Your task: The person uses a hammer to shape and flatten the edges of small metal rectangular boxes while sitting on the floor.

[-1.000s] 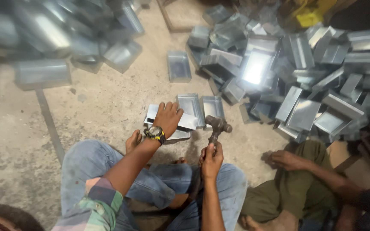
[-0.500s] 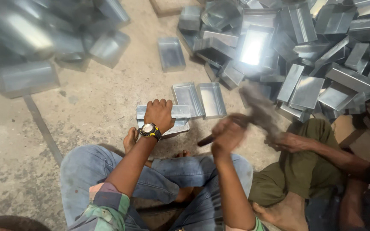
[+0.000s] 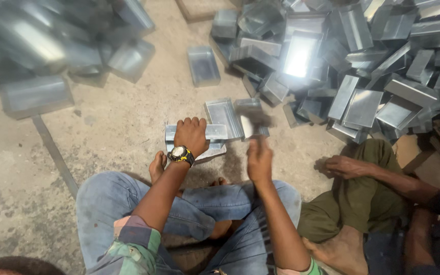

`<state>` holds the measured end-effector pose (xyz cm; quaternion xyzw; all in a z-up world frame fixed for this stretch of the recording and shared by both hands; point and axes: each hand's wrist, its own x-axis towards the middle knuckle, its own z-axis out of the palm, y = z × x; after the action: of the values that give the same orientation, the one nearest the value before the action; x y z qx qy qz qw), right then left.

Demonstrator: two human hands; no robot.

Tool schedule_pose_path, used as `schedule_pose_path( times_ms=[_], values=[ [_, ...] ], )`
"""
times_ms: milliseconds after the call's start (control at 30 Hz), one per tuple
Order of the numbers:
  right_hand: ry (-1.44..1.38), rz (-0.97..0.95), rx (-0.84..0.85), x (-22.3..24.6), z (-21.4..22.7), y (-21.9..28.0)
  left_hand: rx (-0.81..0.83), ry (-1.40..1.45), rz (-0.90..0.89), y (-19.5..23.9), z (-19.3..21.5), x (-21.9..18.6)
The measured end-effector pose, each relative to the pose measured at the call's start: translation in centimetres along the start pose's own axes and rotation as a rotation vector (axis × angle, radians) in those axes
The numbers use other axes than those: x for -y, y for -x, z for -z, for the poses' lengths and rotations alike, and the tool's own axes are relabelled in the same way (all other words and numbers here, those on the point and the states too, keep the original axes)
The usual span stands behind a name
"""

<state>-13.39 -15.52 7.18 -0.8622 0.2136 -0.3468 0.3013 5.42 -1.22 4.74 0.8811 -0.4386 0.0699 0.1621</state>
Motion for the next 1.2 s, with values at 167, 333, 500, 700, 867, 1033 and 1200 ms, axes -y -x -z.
schedule_pose_path(
  times_ms=[167,333,500,700,867,1033,1200],
  values=[
    [0.017,-0.179,0.112,-0.7,0.8,-0.1,-0.063,-0.026,-0.016,-0.3,-0.2,0.1],
    [-0.623,-0.523,0.030,1.7,0.4,1.1,-0.036,-0.005,-0.004,0.3,-0.5,-0.1],
    [-0.359,-0.596,0.196,1.8,-1.6,1.4,-0.033,-0.044,-0.018,0.0,-0.9,0.1],
    [-0.264,-0.417,0.186,-0.6,-2.7,3.0,-0.039,-0.026,-0.006,-0.1,-1.2,-0.2],
    [-0.381,-0.538,0.175,1.3,-2.0,2.0,-0.125,0.032,0.101,1.2,0.4,0.5],
    [-0.655,-0.390,0.116,8.3,2.7,0.7,-0.298,0.373,0.635,5.0,-0.9,5.7],
    [-0.865,0.031,0.022,14.8,3.3,-1.8,-0.008,0.426,0.479,6.0,-7.1,4.8]
  ],
)
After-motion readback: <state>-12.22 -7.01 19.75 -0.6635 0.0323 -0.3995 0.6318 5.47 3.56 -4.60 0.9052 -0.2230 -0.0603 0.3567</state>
